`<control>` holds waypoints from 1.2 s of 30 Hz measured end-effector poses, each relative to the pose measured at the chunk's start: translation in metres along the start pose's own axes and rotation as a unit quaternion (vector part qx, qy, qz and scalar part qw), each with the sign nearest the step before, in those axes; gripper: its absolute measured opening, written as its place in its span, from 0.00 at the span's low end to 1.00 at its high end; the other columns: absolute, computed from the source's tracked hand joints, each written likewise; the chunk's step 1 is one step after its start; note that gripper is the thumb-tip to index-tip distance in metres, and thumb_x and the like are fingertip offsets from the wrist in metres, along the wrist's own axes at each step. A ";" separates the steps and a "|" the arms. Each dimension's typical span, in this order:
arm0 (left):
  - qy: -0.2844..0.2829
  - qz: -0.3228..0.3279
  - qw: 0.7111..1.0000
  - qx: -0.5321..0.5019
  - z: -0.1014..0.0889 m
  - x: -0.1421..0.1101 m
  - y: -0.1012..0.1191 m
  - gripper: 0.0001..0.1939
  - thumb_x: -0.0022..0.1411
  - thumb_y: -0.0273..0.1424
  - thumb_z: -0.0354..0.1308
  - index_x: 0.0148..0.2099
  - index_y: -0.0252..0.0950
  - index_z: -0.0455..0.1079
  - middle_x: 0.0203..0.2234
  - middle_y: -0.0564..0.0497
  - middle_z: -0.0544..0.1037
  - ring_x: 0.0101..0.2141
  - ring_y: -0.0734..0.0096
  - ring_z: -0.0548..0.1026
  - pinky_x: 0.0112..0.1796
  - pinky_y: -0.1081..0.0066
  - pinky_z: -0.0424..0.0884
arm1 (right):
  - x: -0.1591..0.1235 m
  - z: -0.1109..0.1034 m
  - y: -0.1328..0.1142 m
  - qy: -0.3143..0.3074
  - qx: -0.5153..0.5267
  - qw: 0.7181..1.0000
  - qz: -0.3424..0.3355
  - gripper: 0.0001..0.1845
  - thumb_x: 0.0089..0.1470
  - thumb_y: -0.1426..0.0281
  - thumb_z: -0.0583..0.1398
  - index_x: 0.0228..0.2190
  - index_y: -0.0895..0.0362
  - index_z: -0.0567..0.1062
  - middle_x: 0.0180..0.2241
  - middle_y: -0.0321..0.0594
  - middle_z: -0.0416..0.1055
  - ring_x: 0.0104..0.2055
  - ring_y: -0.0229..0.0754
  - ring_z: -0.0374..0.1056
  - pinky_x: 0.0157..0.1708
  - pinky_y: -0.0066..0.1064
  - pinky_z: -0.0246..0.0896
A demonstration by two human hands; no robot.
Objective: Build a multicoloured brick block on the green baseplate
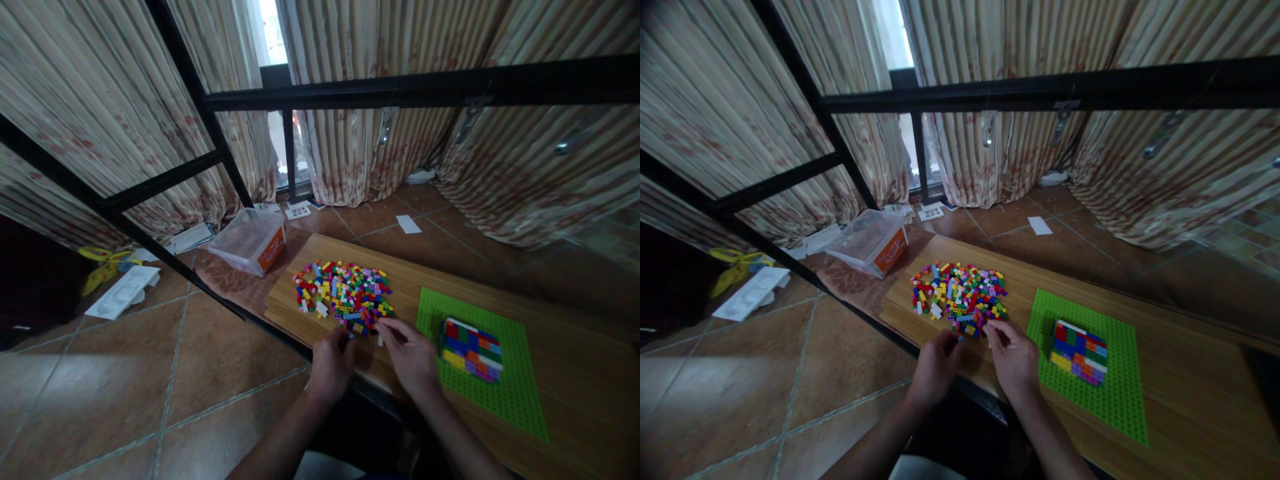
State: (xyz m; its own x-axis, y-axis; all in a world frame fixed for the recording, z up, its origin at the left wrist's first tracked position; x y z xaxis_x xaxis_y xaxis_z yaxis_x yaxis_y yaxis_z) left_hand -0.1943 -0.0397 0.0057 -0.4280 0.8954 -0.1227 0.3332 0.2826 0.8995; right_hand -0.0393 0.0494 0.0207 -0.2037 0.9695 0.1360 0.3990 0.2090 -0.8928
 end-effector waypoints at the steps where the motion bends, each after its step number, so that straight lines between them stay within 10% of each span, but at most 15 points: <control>1: 0.000 0.008 0.999 0.036 -0.002 0.003 0.000 0.05 0.61 0.29 0.53 0.35 0.36 0.70 0.24 0.53 0.73 0.26 0.71 0.70 0.28 0.74 0.61 | 0.009 0.000 0.000 -0.004 -0.032 0.999 -0.009 0.16 0.54 0.56 0.58 0.33 0.54 0.79 0.34 0.42 0.79 0.35 0.46 0.74 0.37 0.35 0.68; 10: 0.027 0.008 0.992 0.119 0.001 0.019 -0.007 0.02 0.59 0.28 0.55 0.37 0.38 0.66 0.25 0.54 0.73 0.26 0.69 0.70 0.28 0.73 0.59 | 0.054 0.025 -0.008 -0.052 -0.193 0.977 -0.079 0.16 0.54 0.58 0.56 0.38 0.54 0.78 0.34 0.42 0.77 0.31 0.44 0.72 0.35 0.35 0.65; 21: -0.028 0.000 0.999 0.025 -0.001 0.016 -0.014 0.10 0.56 0.24 0.56 0.42 0.38 0.66 0.29 0.55 0.73 0.29 0.73 0.70 0.30 0.75 0.62 | 0.089 0.116 -0.053 -0.145 -0.298 0.922 -0.201 0.10 0.56 0.70 0.56 0.33 0.54 0.78 0.38 0.42 0.75 0.37 0.43 0.70 0.37 0.31 0.60; 25: -0.037 0.011 0.999 -0.016 -0.011 0.017 -0.013 0.10 0.58 0.26 0.54 0.44 0.37 0.67 0.28 0.55 0.73 0.28 0.74 0.70 0.29 0.75 0.63 | 0.090 0.109 -0.051 -0.149 -0.255 0.931 -0.214 0.10 0.56 0.70 0.56 0.30 0.54 0.77 0.35 0.41 0.74 0.38 0.43 0.69 0.38 0.32 0.60; 31: 0.092 0.028 0.994 -0.052 -0.051 0.041 0.010 0.09 0.62 0.33 0.56 0.43 0.35 0.69 0.28 0.54 0.73 0.26 0.76 0.69 0.29 0.76 0.63 | 0.075 0.064 -0.046 -0.116 -0.066 0.978 -0.160 0.09 0.55 0.65 0.58 0.34 0.55 0.77 0.34 0.39 0.75 0.35 0.41 0.70 0.38 0.33 0.64; 36: -0.076 -0.001 0.965 -0.251 -0.013 0.054 0.024 0.17 0.62 0.44 0.55 0.34 0.33 0.68 0.20 0.56 0.68 0.20 0.79 0.65 0.23 0.77 0.61 | 0.040 0.037 -0.075 -0.121 -0.020 0.971 -0.207 0.08 0.57 0.69 0.58 0.35 0.54 0.77 0.36 0.39 0.75 0.39 0.40 0.71 0.41 0.32 0.65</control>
State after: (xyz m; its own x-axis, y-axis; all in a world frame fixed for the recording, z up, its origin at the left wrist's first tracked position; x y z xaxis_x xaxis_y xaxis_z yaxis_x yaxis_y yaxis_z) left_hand -0.2201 0.0107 0.0257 -0.2880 0.9459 -0.1496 -0.1321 0.1155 0.9845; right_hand -0.1100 0.0677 0.0770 -0.5567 0.7441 0.3693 0.2722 0.5834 -0.7652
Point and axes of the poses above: each hand's wrist, its own x-axis towards the middle knuckle, its own z-axis out of the palm, y = z × x, the point moved 10 cm from there along x, towards the middle knuckle
